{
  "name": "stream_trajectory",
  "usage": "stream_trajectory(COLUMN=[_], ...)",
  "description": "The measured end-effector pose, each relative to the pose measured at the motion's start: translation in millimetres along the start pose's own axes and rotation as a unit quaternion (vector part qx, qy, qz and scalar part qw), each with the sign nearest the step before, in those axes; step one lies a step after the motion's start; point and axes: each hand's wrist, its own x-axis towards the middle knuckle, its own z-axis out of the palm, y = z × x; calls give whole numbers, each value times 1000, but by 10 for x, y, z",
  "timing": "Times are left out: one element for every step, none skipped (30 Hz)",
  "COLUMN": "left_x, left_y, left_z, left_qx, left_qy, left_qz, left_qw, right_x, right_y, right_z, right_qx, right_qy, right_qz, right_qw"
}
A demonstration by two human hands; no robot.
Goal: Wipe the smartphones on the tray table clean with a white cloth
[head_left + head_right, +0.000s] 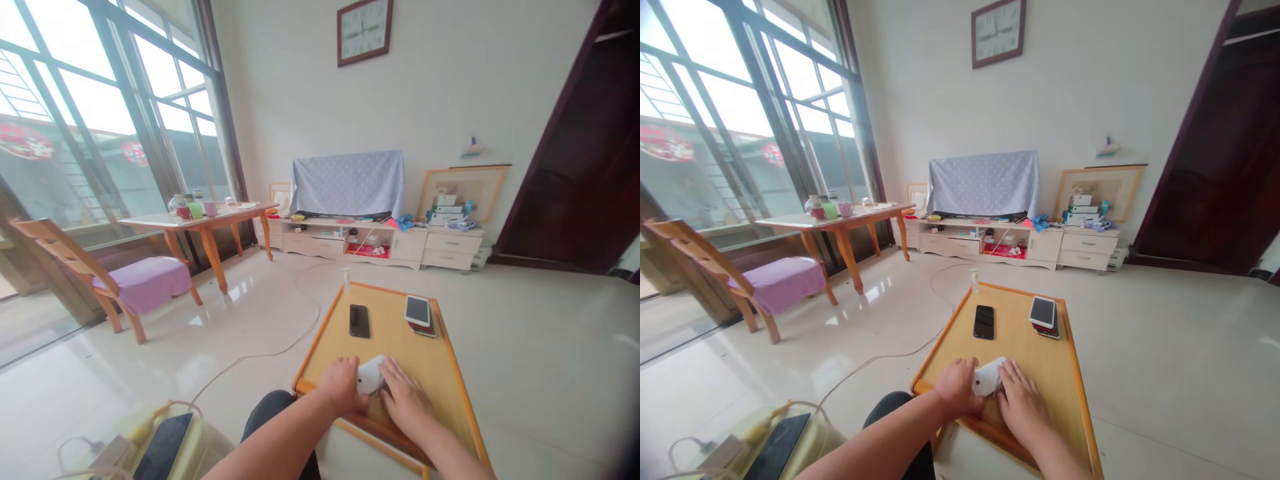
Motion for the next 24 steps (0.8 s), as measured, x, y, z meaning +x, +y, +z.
stream_trajectory(left_x=[29, 66, 114, 173, 242, 321, 407, 495, 581, 660, 727, 780, 821, 850, 871, 889, 908, 929, 953, 982, 1014, 1049, 1085, 1123], left_y=[6, 11, 15, 19, 26, 38, 58, 87, 127, 179, 240, 309, 382, 458, 533, 606, 673, 735, 791, 839, 882, 919, 952, 980], left_z=[-20, -39, -59, -81, -108, -138, -171, -201, -223, -232, -222, -191, -139, -69, 13, 100, 186, 264, 331, 385, 427, 460, 486, 508], left_qx=[-16, -33, -50, -66, -83, -98, -116, -139, -189, -257, -313, -359, -390, -404, -417, -436, -459, -484, -509, -534, -558, -581, -600, -614], left_qy=[7, 14, 18, 19, 18, 14, 13, 14, 22, 37, 46, 47, 36, 13, -17, -45, -57, -61, -63, -67, -74, -84, -93, -99], left_qz=[-1, 1, 4, 8, 12, 17, 21, 25, 20, -4, -33, -64, -89, -105, -108, -105, -104, -105, -111, -119, -128, -139, -149, -157], left_qw=[1000, 999, 999, 998, 996, 995, 993, 990, 982, 966, 948, 930, 916, 909, 902, 893, 880, 867, 851, 835, 816, 797, 781, 767], right_x=[31, 66, 103, 142, 182, 223, 264, 304, 343, 380, 414, 443, 469, 488, 502, 511, 515, 515, 513, 509, 505, 501, 498, 496], right_y=[46, 90, 131, 170, 208, 248, 289, 334, 380, 425, 467, 504, 534, 558, 578, 594, 610, 628, 649, 673, 700, 728, 757, 785], right_z=[-39, -80, -124, -172, -225, -281, -338, -393, -443, -484, -515, -535, -546, -551, -551, -551, -552, -557, -565, -576, -589, -603, -615, -624], right_qx=[10, 23, 39, 58, 80, 105, 134, 166, 201, 240, 284, 336, 395, 455, 511, 558, 592, 615, 629, 638, 646, 652, 658, 662], right_qy=[3, 7, 14, 25, 39, 55, 72, 88, 103, 116, 127, 138, 145, 151, 155, 156, 158, 160, 163, 165, 165, 165, 164, 161], right_qz=[-10, -22, -34, -43, -48, -46, -38, -23, 0, 31, 66, 104, 139, 170, 193, 207, 215, 219, 222, 225, 227, 231, 235, 239], right_qw=[1000, 999, 999, 997, 995, 992, 988, 982, 974, 963, 948, 926, 897, 861, 823, 788, 760, 741, 727, 718, 710, 703, 696, 692])
